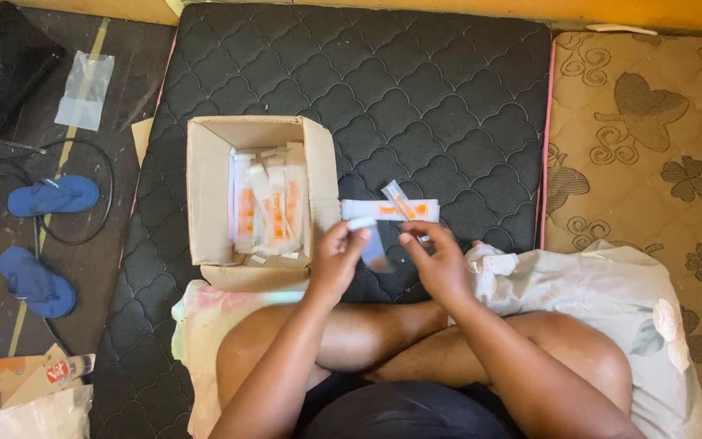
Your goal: A person is manually inserting small printed paper strips into clear plastic sleeves, one by one, and placing them aside.
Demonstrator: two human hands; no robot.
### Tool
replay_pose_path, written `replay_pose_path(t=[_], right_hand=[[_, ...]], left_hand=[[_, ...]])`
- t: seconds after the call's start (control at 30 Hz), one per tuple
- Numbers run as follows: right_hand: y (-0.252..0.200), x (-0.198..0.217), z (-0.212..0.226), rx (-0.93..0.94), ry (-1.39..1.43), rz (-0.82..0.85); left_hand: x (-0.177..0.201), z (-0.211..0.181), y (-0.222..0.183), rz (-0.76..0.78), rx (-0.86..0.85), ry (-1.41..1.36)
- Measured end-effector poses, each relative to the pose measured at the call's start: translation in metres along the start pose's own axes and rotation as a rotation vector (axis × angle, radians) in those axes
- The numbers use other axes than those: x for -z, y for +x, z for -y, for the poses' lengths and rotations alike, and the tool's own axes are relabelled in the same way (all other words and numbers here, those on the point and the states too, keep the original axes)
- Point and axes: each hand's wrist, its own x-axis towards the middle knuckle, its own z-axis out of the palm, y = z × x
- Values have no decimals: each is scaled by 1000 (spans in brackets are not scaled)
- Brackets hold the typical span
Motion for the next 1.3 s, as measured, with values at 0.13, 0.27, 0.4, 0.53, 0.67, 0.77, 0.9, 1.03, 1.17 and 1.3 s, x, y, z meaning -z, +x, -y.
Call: replay_pose_path(t=[0.13, 0.27, 0.4, 0.53, 0.67, 0.77, 0.9, 1.03, 1.17, 1.3], right_hand=[[-7, -5, 11, -25, 149, 71], [-7, 0, 22, -58, 240, 131], [-5, -6, 14, -86, 327, 158], [-5, -11, 8, -67, 342, 184], [-5, -12, -2, -76, 388, 238], [-7, -13, -7, -91, 389, 280], [-9, -17, -14, -102, 381, 344], [-14, -16, -8, -112, 359, 364], [-14, -18, -20, -82, 286, 374], [-16, -18, -16, -90, 270, 388]], left_hand=[[-14, -26, -14, 107, -35, 211], [-27, -23, -13, 106, -38, 87], [-37, -35, -12, 15, 21, -12], [-35, -17, 4, -30, 52, -20], [-36, -24, 15, -58, 39, -127], [-34, -33, 26, -95, 32, -168], [-27, -46, 43, -113, 8, -204], [-18, -68, 52, -130, -2, -184], [-14, -73, 64, -176, -57, -194], [-13, -66, 78, -196, -94, -238]])
